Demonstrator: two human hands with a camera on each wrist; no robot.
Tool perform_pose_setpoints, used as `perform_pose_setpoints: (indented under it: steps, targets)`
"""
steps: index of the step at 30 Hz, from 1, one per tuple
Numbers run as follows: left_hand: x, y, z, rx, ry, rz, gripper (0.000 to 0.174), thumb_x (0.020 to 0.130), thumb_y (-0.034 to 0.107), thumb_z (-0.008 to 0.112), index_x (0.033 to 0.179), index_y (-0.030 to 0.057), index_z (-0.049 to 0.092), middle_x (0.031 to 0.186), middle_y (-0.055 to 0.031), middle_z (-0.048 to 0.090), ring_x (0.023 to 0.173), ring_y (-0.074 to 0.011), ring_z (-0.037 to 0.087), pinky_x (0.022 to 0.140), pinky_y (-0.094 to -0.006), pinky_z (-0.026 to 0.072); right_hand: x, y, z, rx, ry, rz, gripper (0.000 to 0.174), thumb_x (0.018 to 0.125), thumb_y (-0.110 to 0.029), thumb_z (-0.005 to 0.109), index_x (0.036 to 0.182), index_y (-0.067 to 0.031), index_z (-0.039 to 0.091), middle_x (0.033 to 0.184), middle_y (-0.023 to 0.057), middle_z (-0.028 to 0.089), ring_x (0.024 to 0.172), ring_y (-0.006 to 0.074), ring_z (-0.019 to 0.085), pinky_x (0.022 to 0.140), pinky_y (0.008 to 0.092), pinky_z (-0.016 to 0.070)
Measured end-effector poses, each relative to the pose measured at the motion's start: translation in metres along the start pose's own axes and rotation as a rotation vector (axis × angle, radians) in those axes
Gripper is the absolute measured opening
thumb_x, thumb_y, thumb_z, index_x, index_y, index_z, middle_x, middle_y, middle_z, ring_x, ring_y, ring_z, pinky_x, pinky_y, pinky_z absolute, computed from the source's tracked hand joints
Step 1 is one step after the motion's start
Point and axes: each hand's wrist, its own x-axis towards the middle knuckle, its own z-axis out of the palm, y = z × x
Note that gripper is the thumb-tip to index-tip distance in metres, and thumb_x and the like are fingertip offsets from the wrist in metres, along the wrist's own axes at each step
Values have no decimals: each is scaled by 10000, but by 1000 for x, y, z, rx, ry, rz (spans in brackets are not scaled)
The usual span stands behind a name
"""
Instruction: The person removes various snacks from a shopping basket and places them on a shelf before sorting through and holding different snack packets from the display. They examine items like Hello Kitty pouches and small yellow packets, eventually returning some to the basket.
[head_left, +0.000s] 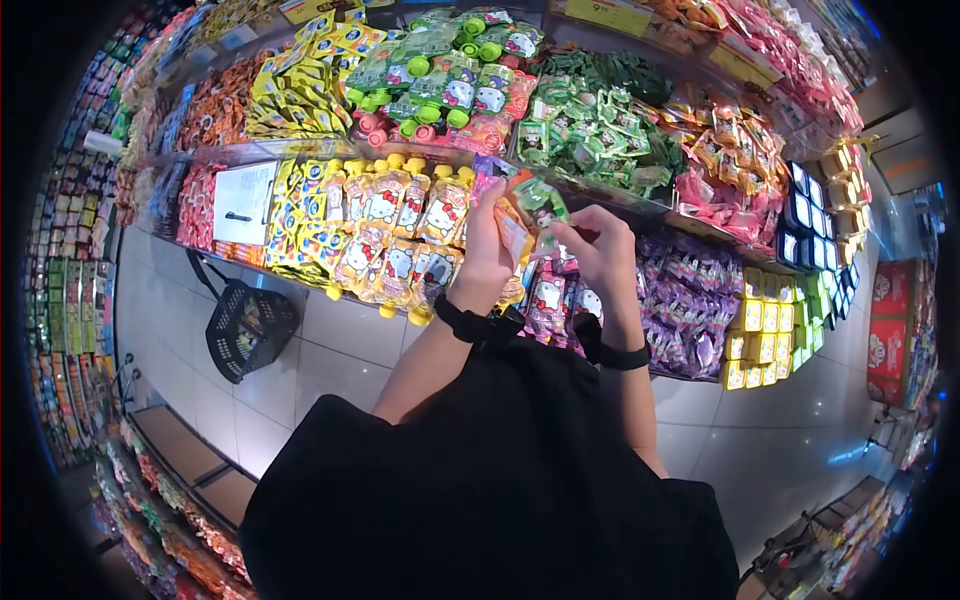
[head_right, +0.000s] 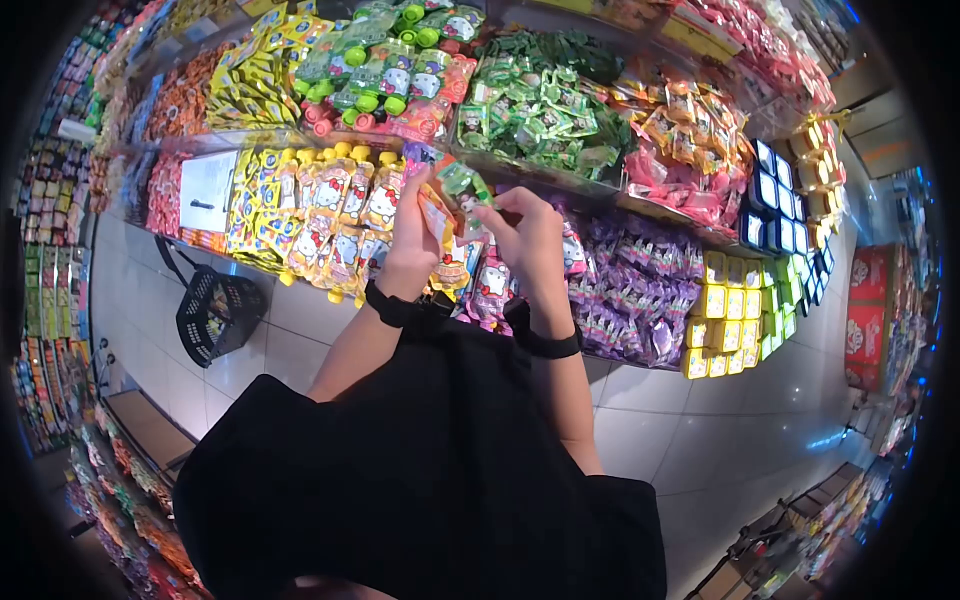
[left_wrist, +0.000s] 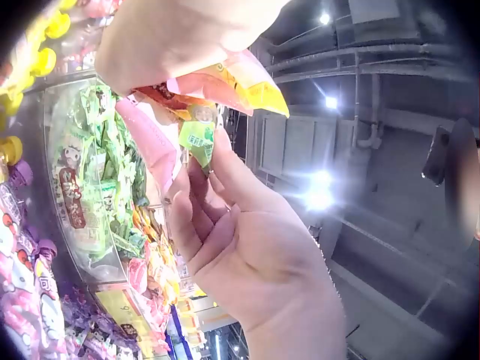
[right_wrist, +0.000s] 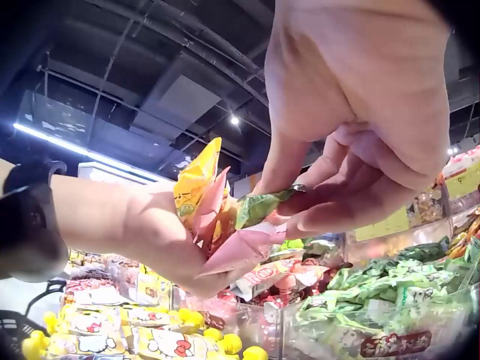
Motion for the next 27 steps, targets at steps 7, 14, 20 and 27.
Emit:
perform_pose_setpoints:
  steps: [7,14,20,27]
  targets:
    - [-3,8,-14,-28,-109,12,371,880,365,495,1073,53,552,978,-111,635,876,-251,627,784,-409,516,19,-54,-35,459,358,-292,134,850,-103,661,846,16,598,746,47,631,625,63,563,550,189,436]
    - [-8,-3,-12,-120,26,-64,299,893,333,468,876,57,581,795,-109,635,680,-206,633,520,-309,507,74,41,-40,-464,465,-304,358,808,-258,710,944,52,594,869,123,631,689,138,607,571,261,465]
    - [12,-9,-29,-11,-25,118,268,924,242,496,1081,36,564,989,-101,646,827,-192,652,713,-305,540,16,-13,25,-245,32,-215,279,653,-133,793,825,7,625,680,122,593,576,214,577,560,317,470]
    - [11,-13,-26,110,45,126,274,920,247,489,1057,22,564,834,-80,618,714,-174,617,619,-286,511,11,-9,26,-198,40,-183,254,714,-173,751,869,-11,630,733,136,640,638,273,639,582,345,499]
